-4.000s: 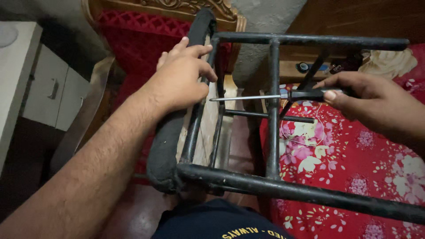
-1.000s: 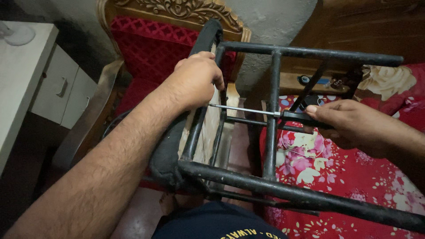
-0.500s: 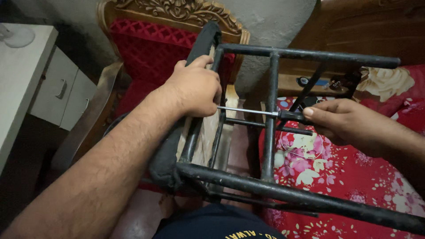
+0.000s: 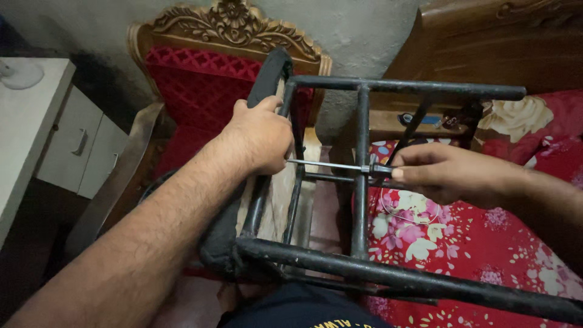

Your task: The person holds an upside-down metal-framed chair and uses a screwdriver to turn screws on the chair's seat frame, working on different screw positions along the frame throughout the clip.

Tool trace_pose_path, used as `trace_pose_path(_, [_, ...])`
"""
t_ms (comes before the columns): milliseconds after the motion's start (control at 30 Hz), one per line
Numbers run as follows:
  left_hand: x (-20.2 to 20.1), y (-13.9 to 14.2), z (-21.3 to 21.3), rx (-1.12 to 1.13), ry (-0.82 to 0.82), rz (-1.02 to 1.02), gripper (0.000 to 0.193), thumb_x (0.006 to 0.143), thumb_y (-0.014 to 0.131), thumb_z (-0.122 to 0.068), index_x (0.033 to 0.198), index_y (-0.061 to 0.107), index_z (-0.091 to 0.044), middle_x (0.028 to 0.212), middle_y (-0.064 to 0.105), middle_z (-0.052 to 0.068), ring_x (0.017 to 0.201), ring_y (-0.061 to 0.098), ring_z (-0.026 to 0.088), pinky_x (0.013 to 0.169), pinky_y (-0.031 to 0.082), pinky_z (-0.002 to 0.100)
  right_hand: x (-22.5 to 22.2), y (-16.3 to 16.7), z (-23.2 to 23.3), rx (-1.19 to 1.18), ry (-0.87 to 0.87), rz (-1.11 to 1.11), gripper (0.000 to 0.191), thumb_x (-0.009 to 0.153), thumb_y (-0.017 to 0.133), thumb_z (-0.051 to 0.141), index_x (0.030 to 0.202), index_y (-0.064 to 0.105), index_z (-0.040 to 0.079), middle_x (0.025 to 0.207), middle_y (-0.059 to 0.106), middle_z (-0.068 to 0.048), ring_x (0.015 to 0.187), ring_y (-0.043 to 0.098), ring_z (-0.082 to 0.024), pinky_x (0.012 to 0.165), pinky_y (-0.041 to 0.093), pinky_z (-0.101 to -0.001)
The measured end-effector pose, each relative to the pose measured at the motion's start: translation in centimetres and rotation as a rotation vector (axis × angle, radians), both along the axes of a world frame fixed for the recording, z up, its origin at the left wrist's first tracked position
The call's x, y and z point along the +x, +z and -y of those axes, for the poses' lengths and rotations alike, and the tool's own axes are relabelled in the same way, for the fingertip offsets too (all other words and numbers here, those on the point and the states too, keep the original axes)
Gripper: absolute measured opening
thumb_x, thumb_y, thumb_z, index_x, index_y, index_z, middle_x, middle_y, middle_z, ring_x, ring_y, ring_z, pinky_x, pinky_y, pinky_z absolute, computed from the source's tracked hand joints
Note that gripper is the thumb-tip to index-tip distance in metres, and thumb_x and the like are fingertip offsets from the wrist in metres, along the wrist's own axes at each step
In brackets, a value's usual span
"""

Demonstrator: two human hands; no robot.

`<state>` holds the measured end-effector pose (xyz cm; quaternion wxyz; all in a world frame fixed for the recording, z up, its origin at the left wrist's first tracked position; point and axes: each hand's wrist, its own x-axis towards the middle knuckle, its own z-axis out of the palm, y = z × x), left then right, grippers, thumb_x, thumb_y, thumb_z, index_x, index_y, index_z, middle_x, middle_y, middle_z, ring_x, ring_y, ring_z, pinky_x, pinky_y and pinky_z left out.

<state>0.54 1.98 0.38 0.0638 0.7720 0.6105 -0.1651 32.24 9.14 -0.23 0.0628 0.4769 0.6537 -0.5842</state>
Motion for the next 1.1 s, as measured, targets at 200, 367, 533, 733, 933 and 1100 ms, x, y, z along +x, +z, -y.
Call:
trace_pose_path(200, [0.1,0.2,0.2,0.003,0.009,0.027,0.024,0.078,0.072,-0.018,0.100,0.080,-0.016,0.117,0.071,-0.002,0.146,0.033,0.028,0.098,0.040,0.064,-0.9,0.5,-0.5,-0.173,-0.138,0.084,0.039,0.095,0.067,0.038,0.095,0.074,0.000,0.059,0.050,0.000,0.048,0.036,-0.010,0.041,0.022,-0.0278])
trace_pose_path(367, [0.1,-0.3,-0.1,0.021,0.019,0.036,0.025,0.079,0.072,-0.017,0.102,0.078,-0.011,0.118,0.070,0.001,0.144,0.036,0.027,0.098,0.039,0.066,-1.1,0.7,0.4,0.226,0.212,0.101,0.034,0.096,0.063,0.038,0.098,0.073,0.005,0.065,0.056,0.000,0.057,0.050,-0.011,0.049,0.041,-0.0316])
trace_pose_path(533, [0.0,-0.8,-0.3,0.045,0.018,0.049,0.026,0.079,0.072,-0.016,0.104,0.078,-0.011,0.118,0.070,0.002,0.142,0.038,0.026,0.099,0.038,0.067,-1.6,1.4,2.2,0.788,0.447,0.255,0.035,0.090,0.068,0.043,0.109,0.071,0.013,0.075,0.072,-0.010,0.070,0.070,-0.027,0.064,0.056,-0.0431])
trace_pose_path(733, [0.2,-0.4,-0.1,0.028,0.018,0.020,0.024,0.080,0.072,-0.015,0.102,0.079,-0.014,0.116,0.071,-0.001,0.140,0.040,0.026,0.096,0.041,0.063,-2.9,2.3,4.5,1.169,0.480,0.280,0.037,0.085,0.075,0.042,0.106,0.070,0.012,0.085,0.071,-0.017,0.080,0.071,-0.038,0.070,0.057,-0.0489])
trace_pose_path(933, [0.2,0.5,0.6,0.015,0.016,0.064,0.020,0.080,0.074,-0.023,0.099,0.081,-0.023,0.118,0.070,-0.004,0.142,0.038,0.025,0.098,0.040,0.064,-2.2,2.4,2.7,0.977,0.498,0.335,0.037,0.086,0.073,0.045,0.107,0.070,0.015,0.086,0.074,-0.013,0.084,0.072,-0.030,0.073,0.059,-0.0444])
trace_pose_path(1100, [-0.4,0.2,0.6,0.034,0.037,0.221,0.019,0.077,0.075,-0.029,0.094,0.082,-0.025,0.119,0.070,-0.006,0.147,0.032,0.024,0.104,0.035,0.064,5.4,1.7,-2.1,0.643,0.235,0.376,0.038,0.091,0.066,0.045,0.118,0.068,0.017,0.090,0.072,-0.009,0.086,0.070,-0.024,0.076,0.061,-0.0421])
